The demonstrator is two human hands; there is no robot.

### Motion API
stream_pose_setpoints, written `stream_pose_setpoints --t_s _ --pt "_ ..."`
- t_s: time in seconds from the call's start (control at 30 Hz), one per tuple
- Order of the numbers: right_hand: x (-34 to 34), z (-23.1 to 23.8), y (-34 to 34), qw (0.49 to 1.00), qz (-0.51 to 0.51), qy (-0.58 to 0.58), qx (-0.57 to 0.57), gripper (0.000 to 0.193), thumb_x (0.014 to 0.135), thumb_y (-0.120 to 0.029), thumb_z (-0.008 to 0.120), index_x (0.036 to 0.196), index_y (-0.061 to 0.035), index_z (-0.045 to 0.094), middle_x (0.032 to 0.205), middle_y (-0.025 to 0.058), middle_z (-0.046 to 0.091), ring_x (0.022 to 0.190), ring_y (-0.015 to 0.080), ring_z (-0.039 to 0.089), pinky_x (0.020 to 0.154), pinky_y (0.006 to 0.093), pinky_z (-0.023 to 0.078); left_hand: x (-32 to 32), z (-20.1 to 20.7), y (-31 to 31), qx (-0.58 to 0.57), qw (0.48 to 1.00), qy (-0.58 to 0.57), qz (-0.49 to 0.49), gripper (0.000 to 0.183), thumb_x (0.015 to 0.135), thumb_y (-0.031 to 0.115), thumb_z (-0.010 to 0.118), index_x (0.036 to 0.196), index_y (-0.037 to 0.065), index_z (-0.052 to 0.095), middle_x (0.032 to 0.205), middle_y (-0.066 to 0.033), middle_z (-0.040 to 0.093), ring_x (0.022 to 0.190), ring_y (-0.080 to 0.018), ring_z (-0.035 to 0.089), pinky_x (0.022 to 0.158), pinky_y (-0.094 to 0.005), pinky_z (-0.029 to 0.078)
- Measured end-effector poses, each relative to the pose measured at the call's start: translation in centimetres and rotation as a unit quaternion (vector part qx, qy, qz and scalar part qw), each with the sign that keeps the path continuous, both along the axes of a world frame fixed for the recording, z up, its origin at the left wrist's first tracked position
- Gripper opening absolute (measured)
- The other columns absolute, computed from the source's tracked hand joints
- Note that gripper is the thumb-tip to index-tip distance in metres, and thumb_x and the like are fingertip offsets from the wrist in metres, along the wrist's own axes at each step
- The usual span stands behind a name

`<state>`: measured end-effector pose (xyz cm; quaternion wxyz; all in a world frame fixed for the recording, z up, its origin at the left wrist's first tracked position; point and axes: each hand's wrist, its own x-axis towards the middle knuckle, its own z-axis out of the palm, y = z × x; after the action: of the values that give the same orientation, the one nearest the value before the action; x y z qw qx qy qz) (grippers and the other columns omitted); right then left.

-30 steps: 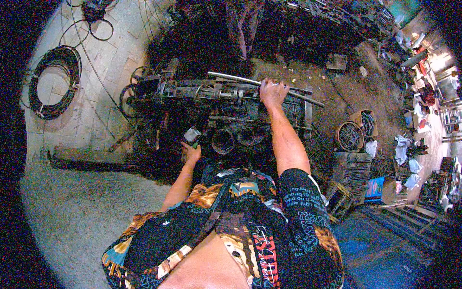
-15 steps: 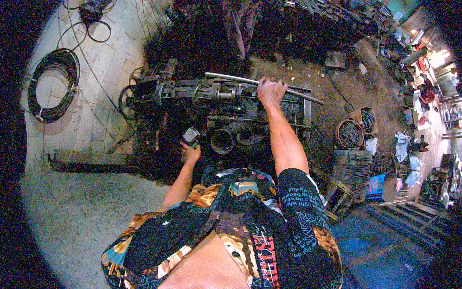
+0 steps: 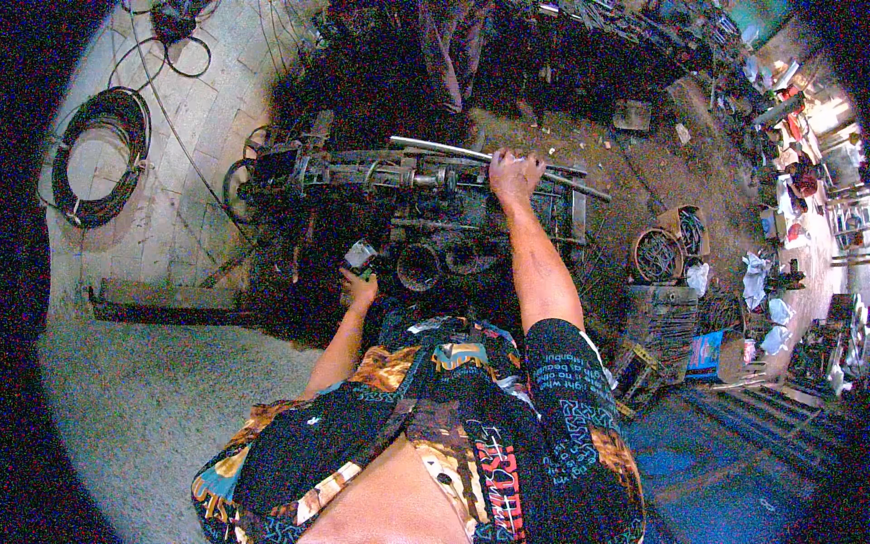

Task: The recorder uses a manual tube-bending machine to shape a metal pipe.

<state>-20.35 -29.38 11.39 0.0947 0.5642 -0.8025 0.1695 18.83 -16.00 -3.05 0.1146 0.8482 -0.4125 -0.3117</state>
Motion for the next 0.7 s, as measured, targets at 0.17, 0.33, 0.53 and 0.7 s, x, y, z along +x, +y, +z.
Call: stream_pose_setpoints --t_s 0.17,0.33,0.53,0.7 --pt "-0.1 -0.5 -0.2 1.0 -0.007 0.017 0.004 0.037 0.087 -0.034 0.046 0.081 -0.0074 0.071 0.077 0.0159 0.067 0.088 0.033 0.059 0.091 0.0544 0.034 -0.6 1.5 0.0 0.021 1.0 0.005 0.006 0.104 0.081 0.028 0.066 0.143 0.001 -0.013 0.146 -0.0357 -0.003 0.137 -0.0475 0.005 0.111 -0.0492 0.017" --pt "-0.3 -1.0 -0.3 1.0 -0.019 0.004 -0.006 0.037 0.087 -0.036 0.046 0.083 -0.0089 0.071 0.078 0.015 0.068 0.089 0.0324 0.059 0.092 0.0545 0.034 -0.9 2.0 0.1 0.013 1.0 -0.001 0.011 0.104 0.081 0.028 0.066 0.143 0.002 -0.014 0.145 -0.0366 -0.002 0.137 -0.0476 0.009 0.111 -0.0481 0.019" --pt "-0.1 -0.6 -0.1 1.0 -0.015 0.0 -0.004 0.035 0.086 -0.035 0.047 0.083 -0.0087 0.071 0.082 0.0141 0.068 0.089 0.032 0.059 0.089 0.0533 0.036 -0.9 3.3 0.1 0.051 0.998 0.027 0.006 0.105 0.081 0.027 0.066 0.143 0.001 -0.014 0.144 -0.0392 -0.002 0.136 -0.0487 0.006 0.11 -0.052 0.017" --pt "-0.2 -0.1 -0.1 1.0 -0.016 -0.006 0.017 0.032 0.084 -0.033 0.05 0.085 -0.0075 0.07 0.085 0.0151 0.068 0.089 0.0329 0.059 0.086 0.0531 0.038 -0.6 2.5 0.2 0.017 0.999 0.006 -0.031 0.105 0.081 0.027 0.064 0.141 0.001 -0.018 0.142 -0.0416 -0.003 0.135 -0.0524 0.004 0.11 -0.0538 0.017"
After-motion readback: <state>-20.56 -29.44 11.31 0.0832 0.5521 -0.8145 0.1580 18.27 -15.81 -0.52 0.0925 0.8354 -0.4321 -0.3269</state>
